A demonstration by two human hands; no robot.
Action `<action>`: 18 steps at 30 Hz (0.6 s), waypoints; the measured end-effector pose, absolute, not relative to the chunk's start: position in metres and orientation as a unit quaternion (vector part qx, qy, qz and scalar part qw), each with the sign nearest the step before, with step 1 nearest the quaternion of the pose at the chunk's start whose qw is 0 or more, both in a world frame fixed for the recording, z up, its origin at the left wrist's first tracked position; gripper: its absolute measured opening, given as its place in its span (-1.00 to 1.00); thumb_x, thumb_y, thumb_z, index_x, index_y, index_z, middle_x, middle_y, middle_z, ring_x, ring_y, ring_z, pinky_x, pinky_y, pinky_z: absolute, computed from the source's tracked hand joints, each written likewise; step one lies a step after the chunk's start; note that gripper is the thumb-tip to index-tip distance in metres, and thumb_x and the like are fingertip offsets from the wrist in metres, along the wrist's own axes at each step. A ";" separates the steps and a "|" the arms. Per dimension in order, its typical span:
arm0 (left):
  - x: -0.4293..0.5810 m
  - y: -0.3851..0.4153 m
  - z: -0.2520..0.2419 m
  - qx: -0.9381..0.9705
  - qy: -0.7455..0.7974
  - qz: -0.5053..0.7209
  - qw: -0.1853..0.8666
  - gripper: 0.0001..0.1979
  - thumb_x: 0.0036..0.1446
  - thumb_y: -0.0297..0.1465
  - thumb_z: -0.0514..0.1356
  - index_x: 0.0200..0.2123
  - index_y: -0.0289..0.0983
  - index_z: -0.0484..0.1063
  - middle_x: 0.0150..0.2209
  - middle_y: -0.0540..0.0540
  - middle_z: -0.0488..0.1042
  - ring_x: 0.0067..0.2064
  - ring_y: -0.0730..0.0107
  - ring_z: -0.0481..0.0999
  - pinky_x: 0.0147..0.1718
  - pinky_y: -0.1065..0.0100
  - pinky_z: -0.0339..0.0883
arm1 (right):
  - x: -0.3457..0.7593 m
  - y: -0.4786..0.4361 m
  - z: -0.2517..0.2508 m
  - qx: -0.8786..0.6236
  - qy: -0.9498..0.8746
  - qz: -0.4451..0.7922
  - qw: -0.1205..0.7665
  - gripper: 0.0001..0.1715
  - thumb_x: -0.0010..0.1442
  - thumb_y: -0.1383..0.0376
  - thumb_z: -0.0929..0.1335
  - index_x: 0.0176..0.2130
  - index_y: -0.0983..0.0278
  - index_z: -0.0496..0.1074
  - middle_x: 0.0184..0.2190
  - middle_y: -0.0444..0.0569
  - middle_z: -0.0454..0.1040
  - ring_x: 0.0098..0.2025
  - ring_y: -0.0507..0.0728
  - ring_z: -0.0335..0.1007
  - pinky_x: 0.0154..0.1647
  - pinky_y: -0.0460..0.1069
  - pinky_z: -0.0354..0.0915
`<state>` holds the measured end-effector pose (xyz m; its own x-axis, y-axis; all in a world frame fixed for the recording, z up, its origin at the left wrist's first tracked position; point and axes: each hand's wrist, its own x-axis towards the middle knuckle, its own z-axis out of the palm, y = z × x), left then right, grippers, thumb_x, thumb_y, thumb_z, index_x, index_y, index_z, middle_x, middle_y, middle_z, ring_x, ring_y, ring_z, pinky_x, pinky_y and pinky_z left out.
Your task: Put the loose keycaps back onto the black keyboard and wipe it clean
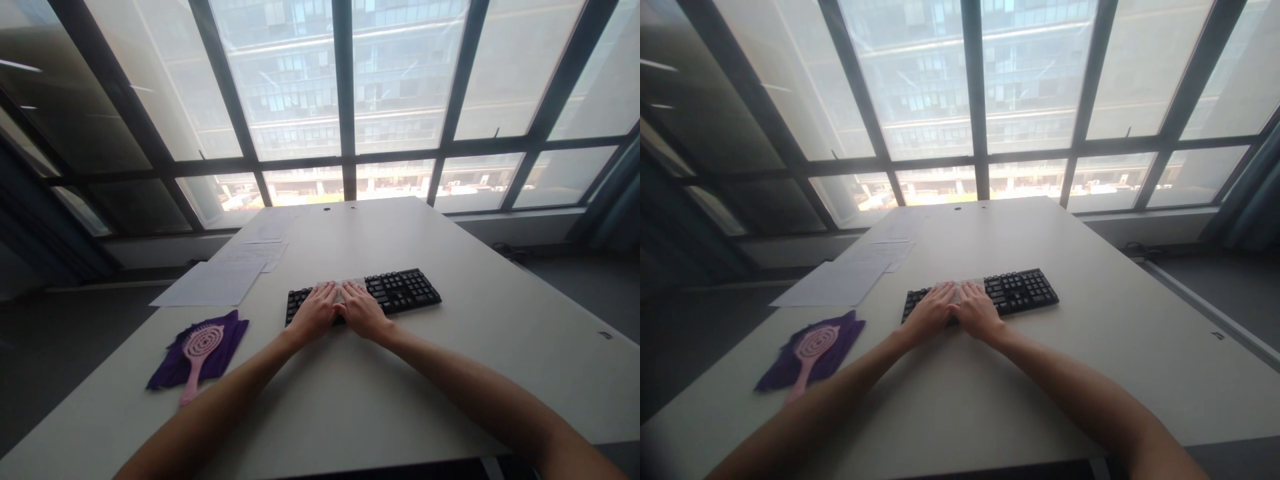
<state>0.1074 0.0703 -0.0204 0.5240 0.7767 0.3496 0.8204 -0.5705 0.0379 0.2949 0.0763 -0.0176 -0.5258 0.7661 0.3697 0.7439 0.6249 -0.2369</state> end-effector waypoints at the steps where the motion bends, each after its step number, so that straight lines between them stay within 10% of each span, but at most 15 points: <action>1: 0.108 0.071 -0.019 -0.872 -0.457 -0.163 0.059 -0.49 0.44 -0.27 0.01 0.35 -0.36 0.23 0.35 -0.40 0.27 0.40 -0.02 0.24 0.34 -0.12 0.16 | 0.296 0.080 -0.017 -0.423 -0.877 0.027 0.224 -0.33 0.49 0.06 0.19 0.36 0.44 0.26 0.35 0.29 0.27 0.44 0.29 0.11 0.43 0.22 0.09; 18: 0.110 0.070 -0.014 -0.864 -0.470 -0.169 0.061 -0.45 0.43 -0.20 0.03 0.34 -0.39 0.23 0.34 -0.40 0.29 0.39 0.00 0.25 0.36 -0.13 0.08 | 0.301 0.097 -0.007 -0.355 -0.906 0.036 0.228 -0.27 0.48 -0.03 0.18 0.33 0.47 0.28 0.32 0.29 0.32 0.40 0.28 0.16 0.42 0.18 0.07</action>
